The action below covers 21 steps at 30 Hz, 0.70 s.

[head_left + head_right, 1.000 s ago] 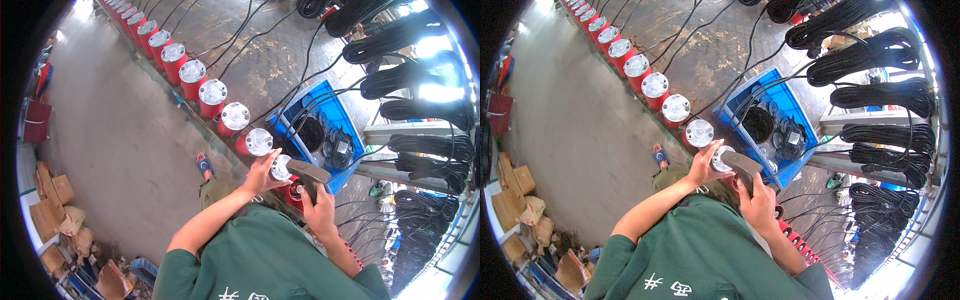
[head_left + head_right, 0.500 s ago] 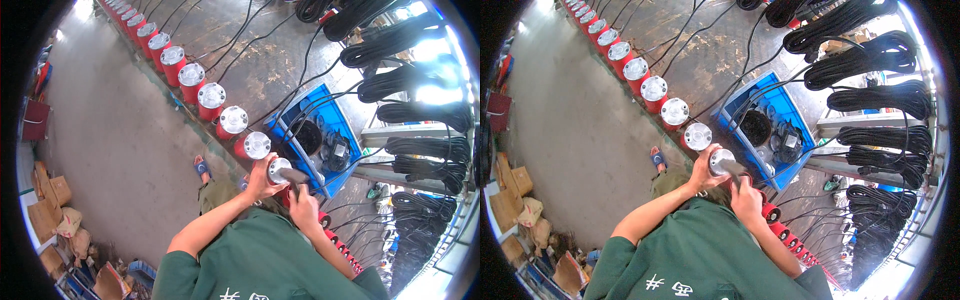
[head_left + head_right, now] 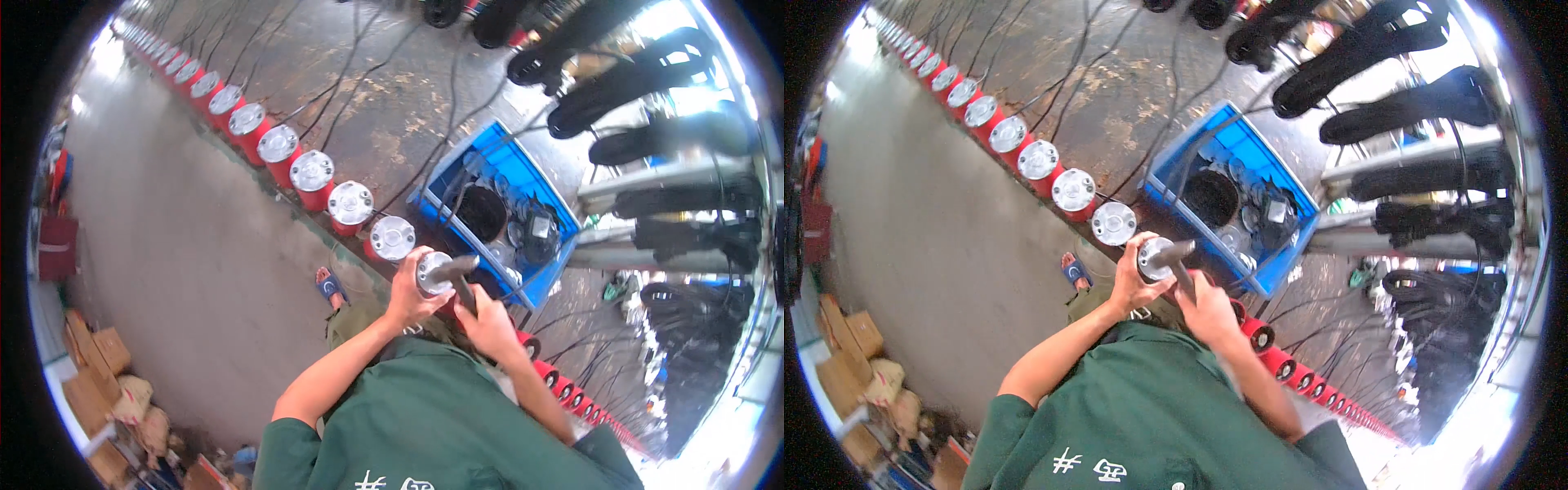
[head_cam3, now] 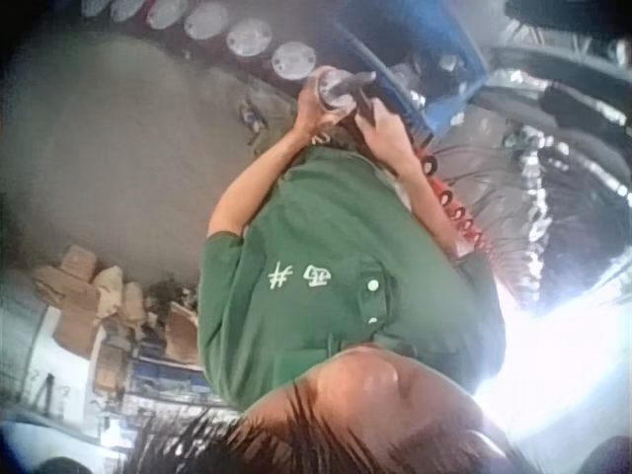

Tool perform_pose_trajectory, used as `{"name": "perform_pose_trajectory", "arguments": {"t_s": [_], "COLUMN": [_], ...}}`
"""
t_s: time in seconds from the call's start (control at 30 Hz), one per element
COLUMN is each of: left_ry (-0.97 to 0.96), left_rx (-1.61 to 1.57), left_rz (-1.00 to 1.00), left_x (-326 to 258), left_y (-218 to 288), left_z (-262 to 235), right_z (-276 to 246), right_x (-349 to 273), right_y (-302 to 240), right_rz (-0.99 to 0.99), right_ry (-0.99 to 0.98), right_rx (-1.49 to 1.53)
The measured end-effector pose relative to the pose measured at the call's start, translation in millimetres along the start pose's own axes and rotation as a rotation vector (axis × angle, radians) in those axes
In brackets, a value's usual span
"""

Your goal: The person wipes circular metal plates with a cloth, retrieves small parts from a blue container, and uses pliers to fasten the plates onto the top of red cylindrical units lined up on a workbench.

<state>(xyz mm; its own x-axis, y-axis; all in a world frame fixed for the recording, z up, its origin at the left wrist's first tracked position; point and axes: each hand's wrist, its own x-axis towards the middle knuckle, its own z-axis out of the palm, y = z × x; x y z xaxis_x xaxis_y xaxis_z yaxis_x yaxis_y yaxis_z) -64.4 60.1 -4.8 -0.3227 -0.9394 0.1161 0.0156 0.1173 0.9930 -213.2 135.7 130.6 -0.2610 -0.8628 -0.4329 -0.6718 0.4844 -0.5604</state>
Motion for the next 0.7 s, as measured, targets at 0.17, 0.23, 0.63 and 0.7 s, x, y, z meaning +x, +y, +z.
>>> {"name": "perform_pose_trajectory", "arguments": {"t_s": [0.17, 0.23, 0.63, 0.7], "left_ry": [0.008, 0.003, -0.05, -0.089], "left_rx": [0.154, 0.125, 0.279, 0.189], "left_rz": [0.128, 0.076, 0.098, 0.002], "left_x": [3.6, 3.3, 6.7, 9.7], "left_y": [11.2, 12.2, 26.3, 37.2], "left_z": [-2.3, -0.7, 0.2, 0.3], "right_z": [-45.5, -45.3, -24.6, -40.8], "right_x": [-14.0, -25.0, 18.7, 33.3], "right_y": [-8.8, -14.5, 23.0, 30.1], "right_rz": [-0.158, -0.154, -0.05, 0.004], "right_ry": [0.096, 0.175, -0.018, 0.119], "right_rx": [0.278, 0.273, 0.413, 0.481]}}
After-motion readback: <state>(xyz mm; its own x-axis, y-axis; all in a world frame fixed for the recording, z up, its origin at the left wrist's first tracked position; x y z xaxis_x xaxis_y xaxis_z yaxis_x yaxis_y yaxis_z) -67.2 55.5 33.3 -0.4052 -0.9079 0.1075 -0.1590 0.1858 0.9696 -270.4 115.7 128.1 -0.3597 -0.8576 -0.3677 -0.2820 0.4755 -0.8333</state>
